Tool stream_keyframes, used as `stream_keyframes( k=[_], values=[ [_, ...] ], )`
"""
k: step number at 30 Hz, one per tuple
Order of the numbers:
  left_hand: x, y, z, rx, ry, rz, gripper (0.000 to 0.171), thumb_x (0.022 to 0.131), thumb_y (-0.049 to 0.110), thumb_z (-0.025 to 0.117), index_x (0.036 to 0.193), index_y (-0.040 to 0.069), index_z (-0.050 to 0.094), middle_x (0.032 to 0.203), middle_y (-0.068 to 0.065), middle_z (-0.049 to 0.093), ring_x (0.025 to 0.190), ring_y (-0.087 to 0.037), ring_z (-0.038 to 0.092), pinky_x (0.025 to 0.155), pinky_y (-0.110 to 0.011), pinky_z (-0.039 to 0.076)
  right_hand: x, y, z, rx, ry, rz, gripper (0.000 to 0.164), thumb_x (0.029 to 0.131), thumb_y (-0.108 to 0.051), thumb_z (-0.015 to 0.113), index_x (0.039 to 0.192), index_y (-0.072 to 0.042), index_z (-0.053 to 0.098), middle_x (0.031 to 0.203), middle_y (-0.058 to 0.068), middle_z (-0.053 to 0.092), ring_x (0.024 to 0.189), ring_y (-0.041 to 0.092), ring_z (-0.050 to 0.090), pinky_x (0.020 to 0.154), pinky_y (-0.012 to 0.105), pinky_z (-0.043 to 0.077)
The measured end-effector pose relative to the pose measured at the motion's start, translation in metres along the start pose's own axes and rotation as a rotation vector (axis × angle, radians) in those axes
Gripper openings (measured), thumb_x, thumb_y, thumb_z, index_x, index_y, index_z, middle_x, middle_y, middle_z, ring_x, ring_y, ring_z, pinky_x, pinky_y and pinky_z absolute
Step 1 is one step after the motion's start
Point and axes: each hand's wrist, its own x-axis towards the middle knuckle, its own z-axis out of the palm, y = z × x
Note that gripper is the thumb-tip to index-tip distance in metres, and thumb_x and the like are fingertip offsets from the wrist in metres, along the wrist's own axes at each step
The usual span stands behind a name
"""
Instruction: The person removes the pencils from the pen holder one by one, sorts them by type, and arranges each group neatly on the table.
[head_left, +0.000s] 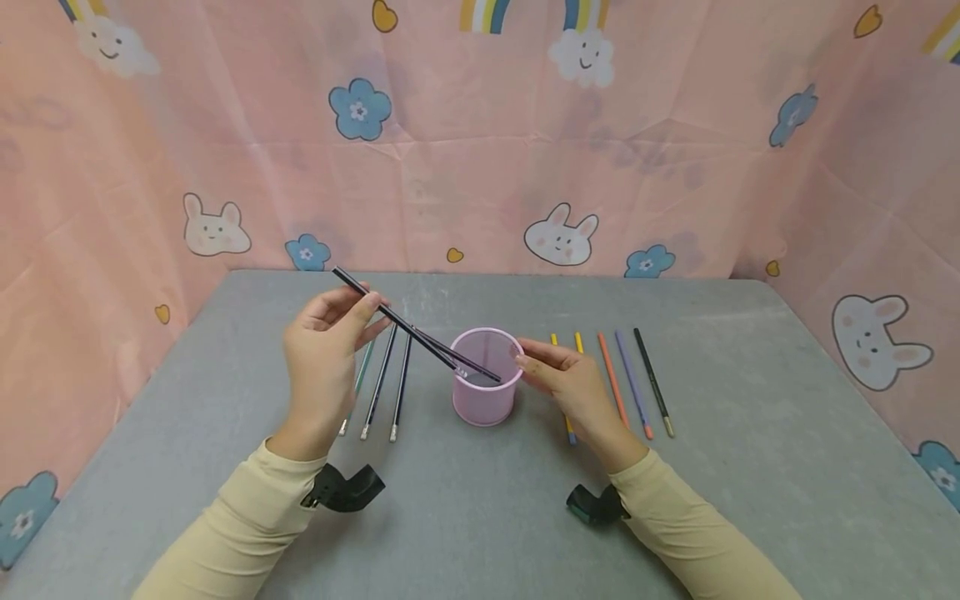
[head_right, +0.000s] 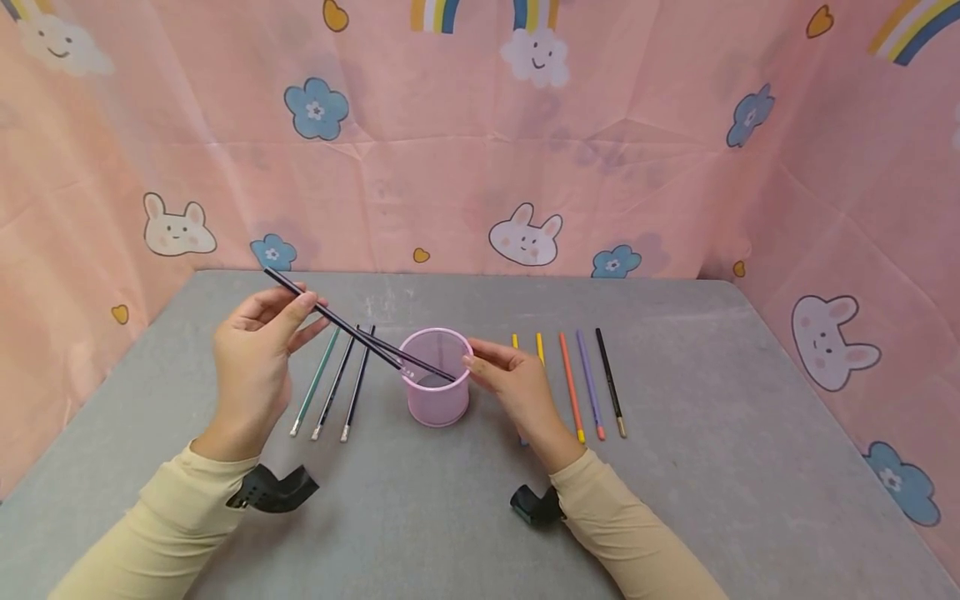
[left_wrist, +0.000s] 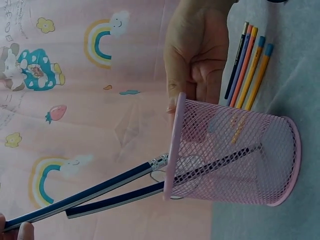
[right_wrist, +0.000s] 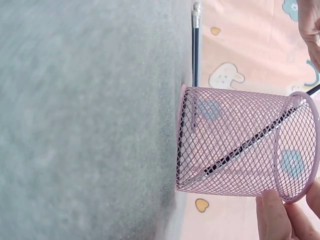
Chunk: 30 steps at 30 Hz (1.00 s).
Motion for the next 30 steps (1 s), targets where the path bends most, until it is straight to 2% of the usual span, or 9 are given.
stream_keyframes(
  k=[6, 15, 23, 26, 30],
  values=[
    [0.002, 0.006, -0.002, -0.010, -0.009, 0.023, 0.007, 0.086, 0.000, 0.075, 0.088, 0.005, 0.070, 0.089, -0.001, 0.071, 0.083, -0.014, 0.073, 0.078, -0.033, 0.064, 0.000, 0.000, 0.000, 0.005, 0.003, 0.000, 0.042, 0.095, -0.013, 0.067, 0.134, 0.001, 0.060, 0.131, 0.013, 0.067, 0.096, -0.004, 0.067, 0.088, 0.018, 0.058],
    [0.005, 0.017, -0.006, 0.002, -0.030, 0.026, 0.009, 0.086, 0.000, 0.074, 0.093, -0.002, 0.069, 0.094, -0.003, 0.072, 0.081, -0.014, 0.073, 0.076, -0.033, 0.065, 0.000, 0.001, 0.000, 0.014, 0.002, -0.002, 0.042, 0.095, -0.012, 0.067, 0.134, 0.002, 0.060, 0.126, 0.008, 0.070, 0.096, -0.004, 0.068, 0.088, 0.017, 0.058],
    [0.009, 0.024, -0.014, 0.026, -0.075, -0.089, 0.008, 0.087, 0.002, 0.074, 0.094, 0.002, 0.070, 0.087, 0.000, 0.072, 0.083, -0.012, 0.072, 0.078, -0.033, 0.064, 0.000, -0.001, 0.001, 0.015, 0.002, 0.003, 0.043, 0.095, -0.014, 0.067, 0.134, 0.002, 0.059, 0.129, 0.009, 0.068, 0.097, -0.004, 0.068, 0.087, 0.017, 0.058],
    [0.011, 0.024, -0.018, 0.080, -0.113, -0.133, 0.007, 0.088, 0.002, 0.073, 0.093, 0.006, 0.071, 0.085, 0.002, 0.071, 0.082, -0.010, 0.072, 0.078, -0.031, 0.064, 0.000, -0.001, 0.000, 0.009, 0.000, 0.000, 0.043, 0.095, -0.014, 0.067, 0.135, 0.002, 0.059, 0.130, 0.011, 0.067, 0.097, -0.004, 0.068, 0.088, 0.017, 0.058],
    [0.015, 0.022, -0.023, 0.172, -0.185, -0.175, 0.010, 0.089, 0.003, 0.072, 0.093, 0.011, 0.073, 0.090, 0.004, 0.070, 0.082, -0.007, 0.072, 0.078, -0.028, 0.064, 0.000, 0.000, 0.001, 0.001, -0.003, 0.003, 0.043, 0.096, -0.015, 0.067, 0.135, 0.001, 0.059, 0.134, 0.013, 0.065, 0.099, -0.003, 0.067, 0.089, 0.018, 0.058]
  ],
)
